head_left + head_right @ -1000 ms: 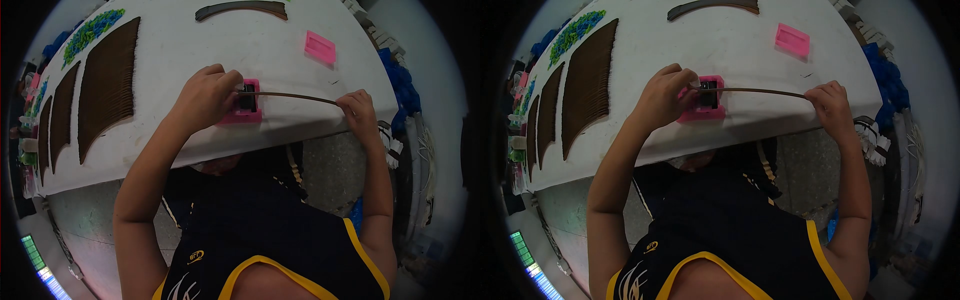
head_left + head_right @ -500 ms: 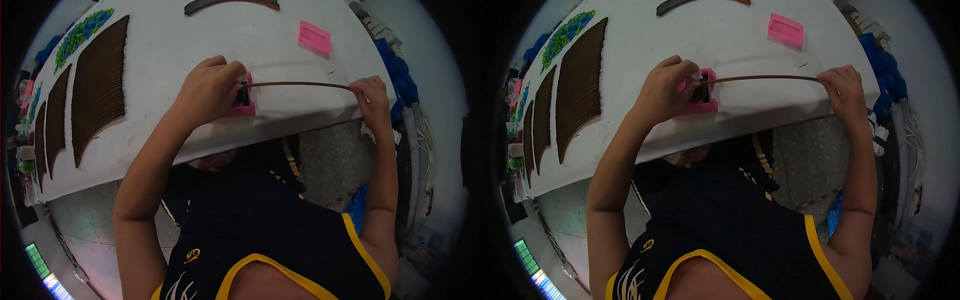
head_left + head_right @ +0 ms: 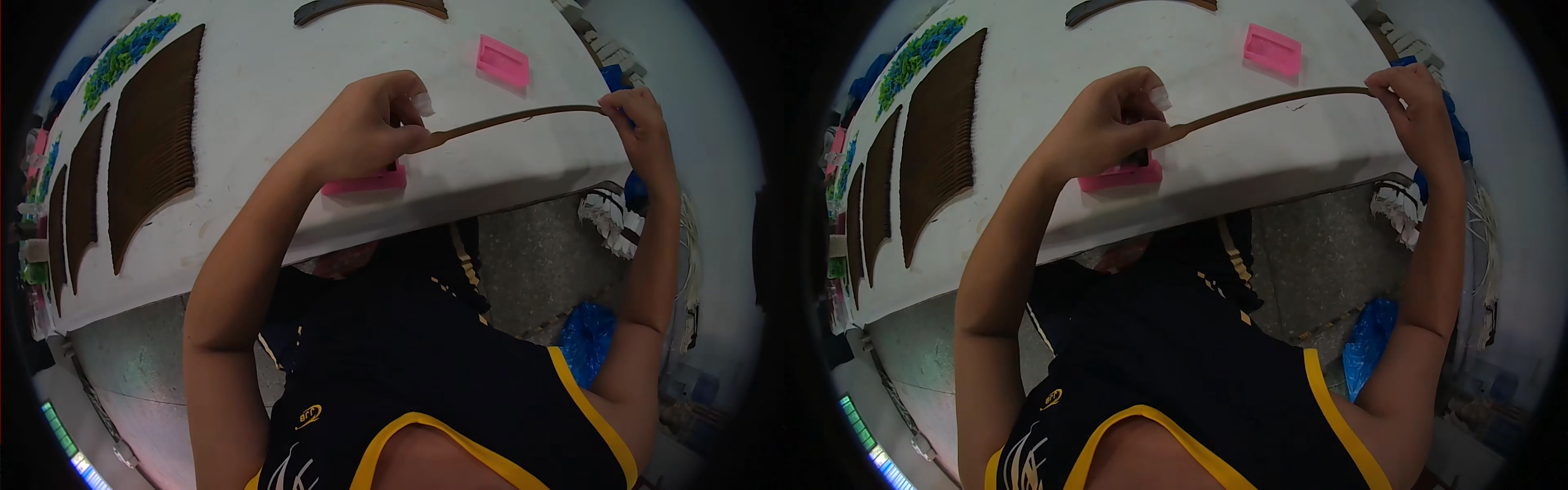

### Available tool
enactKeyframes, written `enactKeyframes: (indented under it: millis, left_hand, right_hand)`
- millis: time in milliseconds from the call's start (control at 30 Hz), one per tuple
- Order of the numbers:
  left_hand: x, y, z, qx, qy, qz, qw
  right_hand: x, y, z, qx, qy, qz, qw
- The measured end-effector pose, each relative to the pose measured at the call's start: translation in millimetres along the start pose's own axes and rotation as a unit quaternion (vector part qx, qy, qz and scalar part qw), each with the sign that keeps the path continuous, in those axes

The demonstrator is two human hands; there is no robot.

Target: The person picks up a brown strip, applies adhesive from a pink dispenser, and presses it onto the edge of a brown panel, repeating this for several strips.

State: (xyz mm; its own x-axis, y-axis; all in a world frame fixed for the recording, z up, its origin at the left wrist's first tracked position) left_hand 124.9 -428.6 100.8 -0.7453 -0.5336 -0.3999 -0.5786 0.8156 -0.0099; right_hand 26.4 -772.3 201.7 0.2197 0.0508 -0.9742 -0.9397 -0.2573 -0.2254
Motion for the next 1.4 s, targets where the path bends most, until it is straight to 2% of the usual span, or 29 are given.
enactKeyframes:
  millis: [33, 67, 133, 267, 367, 433, 667, 967, 1067, 1133, 1167, 1233, 1267, 1333, 1367, 1400]
  left_hand:
    - [-0.3, 1.5, 3.3, -0.02, 0.096, 0.042, 0.994]
    - [-4.6, 3.8, 4.1, -0.019, 0.094, 0.038, 0.995]
    - [-8.0, 9.5, 5.8, -0.008, 0.176, 0.065, 0.982]
    - [-20.1, 27.8, 1.7, -0.01, 0.178, 0.071, 0.981]
    - [-25.4, 42.8, 3.0, -0.005, 0.23, 0.077, 0.97]
    - [-29.0, 52.2, 5.4, -0.002, 0.249, 0.084, 0.965]
    - [-46.7, 90.8, 13.9, -0.014, 0.303, 0.064, 0.951]
    - [-64.0, 134.8, 26.0, -0.012, 0.335, 0.023, 0.942]
    - [-67.2, 150.9, 28.5, -0.008, 0.386, 0.041, 0.922]
    - [-68.4, 162.7, 36.6, -0.01, 0.432, 0.027, 0.902]
    - [-67.6, 169.5, 39.2, -0.007, 0.431, 0.027, 0.902]
    - [-69.7, 188.7, 50.4, 0.004, 0.467, -0.048, 0.883]
    - [-66.2, 197.8, 57.5, 0.009, 0.468, -0.038, 0.883]
    - [-64.8, 219.5, 70.6, 0.06, 0.536, -0.043, 0.841]
    - [-60.9, 228.9, 71.5, 0.063, 0.536, -0.031, 0.841]
    - [-60.3, 240.7, 75.9, 0.064, 0.55, -0.072, 0.83]
  right_hand:
    - [1.7, -1.1, -3.1, 0.013, -0.032, 0.02, 0.999]
    - [1.3, -2.1, -1.4, 0.009, -0.031, 0.017, 0.999]
    - [7.6, -3.7, 0.9, 0.019, -0.097, 0.055, 0.994]
    - [14.0, -11.4, 12.3, 0.019, -0.139, 0.079, 0.987]
    - [21.2, -16.8, 19.2, 0.017, -0.178, 0.128, 0.976]
    - [26.5, -18.2, 24.2, 0.053, -0.234, 0.169, 0.956]
    - [31.7, -25.6, 50.4, 0.013, -0.283, 0.239, 0.929]
    - [46.7, -32.6, 75.5, -0.002, -0.388, 0.326, 0.862]
    - [56.3, -32.0, 81.6, 0.001, -0.423, 0.359, 0.832]
    - [64.3, -28.9, 89.1, 0.021, -0.514, 0.38, 0.769]
    - [69.1, -30.2, 91.8, 0.02, -0.511, 0.379, 0.771]
    - [78.0, -27.6, 109.4, -0.038, -0.608, 0.374, 0.7]
    - [86.5, -25.6, 113.2, -0.031, -0.606, 0.369, 0.705]
    - [98.0, -26.1, 136.7, -0.068, -0.723, 0.372, 0.579]
    - [101.7, -27.4, 150.2, -0.059, -0.736, 0.371, 0.563]
    - [105.6, -29.1, 165.2, -0.051, -0.749, 0.371, 0.547]
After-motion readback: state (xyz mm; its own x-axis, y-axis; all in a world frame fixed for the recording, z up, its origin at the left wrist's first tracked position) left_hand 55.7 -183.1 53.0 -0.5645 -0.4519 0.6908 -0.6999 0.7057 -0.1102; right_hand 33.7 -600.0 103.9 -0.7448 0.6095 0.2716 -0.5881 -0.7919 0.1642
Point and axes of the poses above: each hand's wrist, its own y-axis away from the middle knuckle, its own x-axis out of the palm, z = x × y, the point moved 6 cm from there along -y, towards the middle knuckle, and after that the axes turned 11 degrees about z, right-handed, at the moved point
